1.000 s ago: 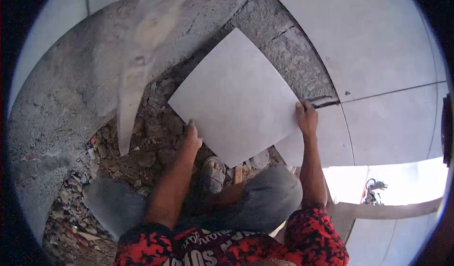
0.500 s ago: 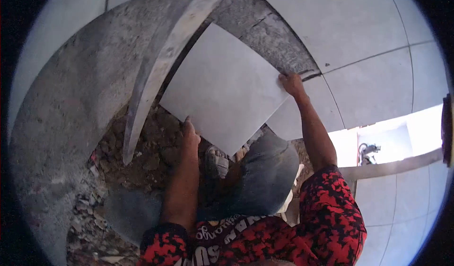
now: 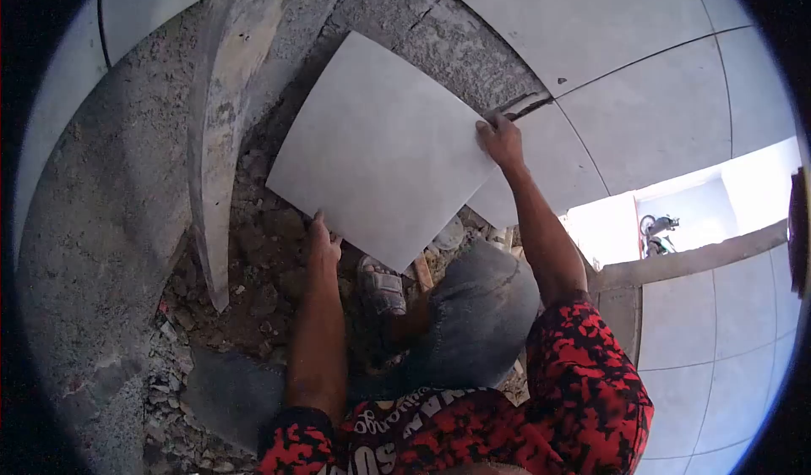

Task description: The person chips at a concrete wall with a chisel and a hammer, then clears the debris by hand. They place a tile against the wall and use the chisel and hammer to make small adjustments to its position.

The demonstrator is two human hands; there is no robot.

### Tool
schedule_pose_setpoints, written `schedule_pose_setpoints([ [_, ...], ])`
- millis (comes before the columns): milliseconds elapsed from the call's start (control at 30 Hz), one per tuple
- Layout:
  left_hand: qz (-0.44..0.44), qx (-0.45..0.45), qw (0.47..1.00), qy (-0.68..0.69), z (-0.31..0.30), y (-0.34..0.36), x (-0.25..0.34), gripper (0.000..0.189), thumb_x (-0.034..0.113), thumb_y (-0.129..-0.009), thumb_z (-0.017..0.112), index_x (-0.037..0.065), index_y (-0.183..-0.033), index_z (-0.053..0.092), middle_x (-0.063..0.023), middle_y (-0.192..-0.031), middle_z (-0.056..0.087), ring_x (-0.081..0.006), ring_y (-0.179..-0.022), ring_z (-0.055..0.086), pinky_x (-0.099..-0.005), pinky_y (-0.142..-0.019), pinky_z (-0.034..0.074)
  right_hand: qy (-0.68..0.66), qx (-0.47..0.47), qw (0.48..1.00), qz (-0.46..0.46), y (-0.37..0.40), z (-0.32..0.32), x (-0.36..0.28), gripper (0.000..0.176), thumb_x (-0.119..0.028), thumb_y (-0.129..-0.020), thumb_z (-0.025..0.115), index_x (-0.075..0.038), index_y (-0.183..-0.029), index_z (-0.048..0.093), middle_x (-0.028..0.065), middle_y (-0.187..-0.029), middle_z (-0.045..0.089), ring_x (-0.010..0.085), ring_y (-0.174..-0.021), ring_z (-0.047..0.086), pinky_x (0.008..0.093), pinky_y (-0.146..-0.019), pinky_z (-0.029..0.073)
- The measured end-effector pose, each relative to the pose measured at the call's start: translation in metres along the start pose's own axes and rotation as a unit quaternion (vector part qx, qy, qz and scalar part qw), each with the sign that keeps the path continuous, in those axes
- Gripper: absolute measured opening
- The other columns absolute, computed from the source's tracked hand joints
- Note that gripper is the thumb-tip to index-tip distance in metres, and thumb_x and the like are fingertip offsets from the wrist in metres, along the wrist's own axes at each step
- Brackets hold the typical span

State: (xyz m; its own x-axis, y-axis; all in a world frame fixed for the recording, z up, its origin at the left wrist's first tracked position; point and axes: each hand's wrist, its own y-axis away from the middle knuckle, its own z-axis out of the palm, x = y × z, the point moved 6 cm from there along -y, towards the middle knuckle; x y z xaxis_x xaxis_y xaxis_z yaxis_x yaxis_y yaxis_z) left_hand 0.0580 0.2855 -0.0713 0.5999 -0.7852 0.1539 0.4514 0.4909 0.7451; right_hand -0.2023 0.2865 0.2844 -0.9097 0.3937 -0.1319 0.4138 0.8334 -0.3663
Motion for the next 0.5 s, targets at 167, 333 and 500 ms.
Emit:
schedule_pose_setpoints([
  [167, -0.029, 0.039, 0.998, -0.034, 0.013, 0.021, 0.006, 0.058, 0.038, -0.084, 0.046, 0.008, -0.129, 0.028, -0.0145, -0.127, 0.034, -0.0296, -0.115, 0.034, -0.0416, -0.098, 0.026, 0.013, -0.006, 1.0, 0.026, 0.005, 0.0, 0.009, 0.03, -0.027, -0.074, 0.057, 0.0, -0.089, 0.058, 0.0194, -0.082, 0.06, 0.032, -0.08, 0.058, 0.0376, -0.072, 0.043],
  [333, 0.002, 0.036, 0.996, -0.077, 0.014, 0.03, 0.012, 0.064, 0.042, -0.082, 0.046, 0.008, -0.131, 0.024, -0.0149, -0.131, 0.029, -0.0313, -0.119, 0.03, -0.0428, -0.099, 0.024, 0.061, 0.015, 0.996, -0.058, -0.004, 0.012, 0.002, 0.031, -0.029, -0.074, 0.058, -0.002, -0.089, 0.06, 0.0185, -0.082, 0.06, 0.0314, -0.08, 0.058, 0.0368, -0.072, 0.043],
  [500, -0.007, 0.049, 0.993, -0.105, 0.003, 0.004, 0.008, 0.065, 0.043, -0.082, 0.046, 0.009, -0.132, 0.022, -0.015, -0.132, 0.027, -0.0328, -0.12, 0.028, -0.0436, -0.1, 0.024, 0.089, 0.007, 0.99, -0.112, -0.012, 0.017, -0.001, 0.028, -0.027, -0.075, 0.056, -0.005, -0.091, 0.059, 0.0173, -0.086, 0.059, 0.0377, -0.08, 0.054, 0.044, -0.071, 0.043],
])
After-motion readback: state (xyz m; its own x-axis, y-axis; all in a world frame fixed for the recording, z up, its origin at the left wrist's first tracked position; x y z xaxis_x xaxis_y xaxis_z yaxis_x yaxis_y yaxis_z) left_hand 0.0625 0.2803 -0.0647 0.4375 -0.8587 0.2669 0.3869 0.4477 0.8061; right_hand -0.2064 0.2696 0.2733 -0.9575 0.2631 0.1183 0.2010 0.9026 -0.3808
